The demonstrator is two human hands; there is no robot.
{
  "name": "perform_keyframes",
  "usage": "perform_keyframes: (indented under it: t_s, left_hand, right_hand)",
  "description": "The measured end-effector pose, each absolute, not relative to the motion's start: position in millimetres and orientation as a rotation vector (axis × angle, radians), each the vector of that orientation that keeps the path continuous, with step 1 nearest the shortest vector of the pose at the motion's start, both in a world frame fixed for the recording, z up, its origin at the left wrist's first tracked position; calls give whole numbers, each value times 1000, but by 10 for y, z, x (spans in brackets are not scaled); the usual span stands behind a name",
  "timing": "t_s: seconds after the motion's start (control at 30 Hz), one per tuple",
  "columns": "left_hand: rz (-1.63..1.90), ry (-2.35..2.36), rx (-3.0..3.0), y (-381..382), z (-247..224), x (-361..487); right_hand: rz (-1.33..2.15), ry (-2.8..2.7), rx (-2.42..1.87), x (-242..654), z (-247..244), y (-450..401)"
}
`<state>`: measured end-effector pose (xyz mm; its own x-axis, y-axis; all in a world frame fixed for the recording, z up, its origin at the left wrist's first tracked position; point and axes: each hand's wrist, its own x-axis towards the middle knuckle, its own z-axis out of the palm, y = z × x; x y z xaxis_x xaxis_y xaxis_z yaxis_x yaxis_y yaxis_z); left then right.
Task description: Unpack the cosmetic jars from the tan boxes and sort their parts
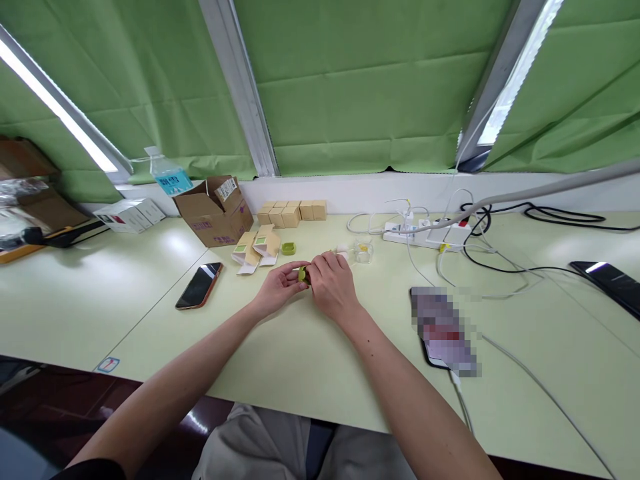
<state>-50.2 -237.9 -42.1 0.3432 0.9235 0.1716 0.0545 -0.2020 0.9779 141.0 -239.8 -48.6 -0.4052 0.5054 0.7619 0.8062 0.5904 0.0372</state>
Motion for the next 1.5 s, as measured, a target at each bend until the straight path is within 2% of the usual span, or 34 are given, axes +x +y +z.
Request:
perform_keyframes:
  t_s: [0.57, 1.07, 1.5]
  left_hand:
    - [1044, 854, 1426, -2388, -460, -483]
    - [1045, 933, 1681, -2336, -419, -494]
    - [1088, 877, 1605, -2301, -448, -526]
  right_hand:
    - [-496, -2018, -947, 1428, -502, -2404]
    - [-626, -2074, -1013, 1430, -451, -2400]
    - [-414, -2024, -1006, 1483, -435, -2430]
